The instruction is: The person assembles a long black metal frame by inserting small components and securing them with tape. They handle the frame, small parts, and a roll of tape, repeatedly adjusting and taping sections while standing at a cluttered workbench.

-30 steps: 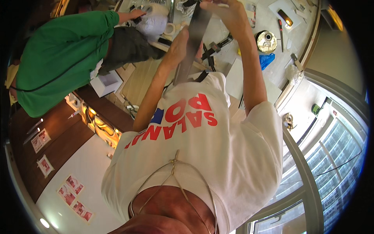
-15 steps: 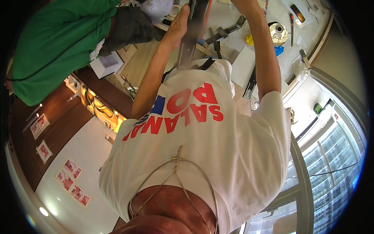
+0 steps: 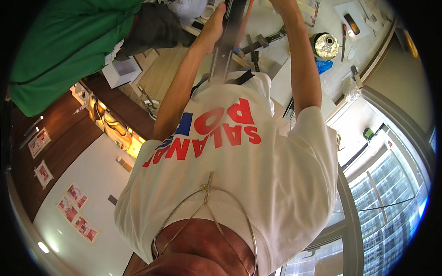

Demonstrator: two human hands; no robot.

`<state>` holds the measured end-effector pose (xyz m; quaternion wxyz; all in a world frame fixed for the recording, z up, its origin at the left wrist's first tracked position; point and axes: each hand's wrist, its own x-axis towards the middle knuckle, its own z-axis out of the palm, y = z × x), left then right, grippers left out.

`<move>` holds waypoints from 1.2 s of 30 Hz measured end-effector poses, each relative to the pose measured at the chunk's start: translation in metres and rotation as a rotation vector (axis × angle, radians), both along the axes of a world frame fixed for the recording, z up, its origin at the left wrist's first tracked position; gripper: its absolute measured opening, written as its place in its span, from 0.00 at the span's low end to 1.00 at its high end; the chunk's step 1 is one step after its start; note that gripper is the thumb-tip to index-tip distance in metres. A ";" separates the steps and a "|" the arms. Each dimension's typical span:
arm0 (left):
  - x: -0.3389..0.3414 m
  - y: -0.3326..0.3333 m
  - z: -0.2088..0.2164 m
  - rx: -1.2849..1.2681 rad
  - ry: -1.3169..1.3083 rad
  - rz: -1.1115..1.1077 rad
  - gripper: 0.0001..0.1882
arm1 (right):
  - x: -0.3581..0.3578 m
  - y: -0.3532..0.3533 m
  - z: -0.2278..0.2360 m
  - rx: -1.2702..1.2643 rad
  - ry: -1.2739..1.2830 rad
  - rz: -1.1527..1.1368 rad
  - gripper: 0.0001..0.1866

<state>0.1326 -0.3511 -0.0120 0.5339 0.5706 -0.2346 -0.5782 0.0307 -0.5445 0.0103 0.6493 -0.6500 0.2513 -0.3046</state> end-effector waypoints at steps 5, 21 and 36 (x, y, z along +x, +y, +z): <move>-0.005 0.018 0.010 -0.062 -0.099 0.021 0.35 | -0.007 0.023 0.011 -0.207 0.076 0.106 0.13; -0.015 0.030 -0.004 -0.226 0.035 -0.111 0.25 | -0.025 0.045 -0.001 -0.382 0.077 -0.150 0.19; -0.025 0.029 0.005 -0.197 -0.005 -0.014 0.25 | -0.037 0.061 0.018 -0.328 0.201 -0.134 0.21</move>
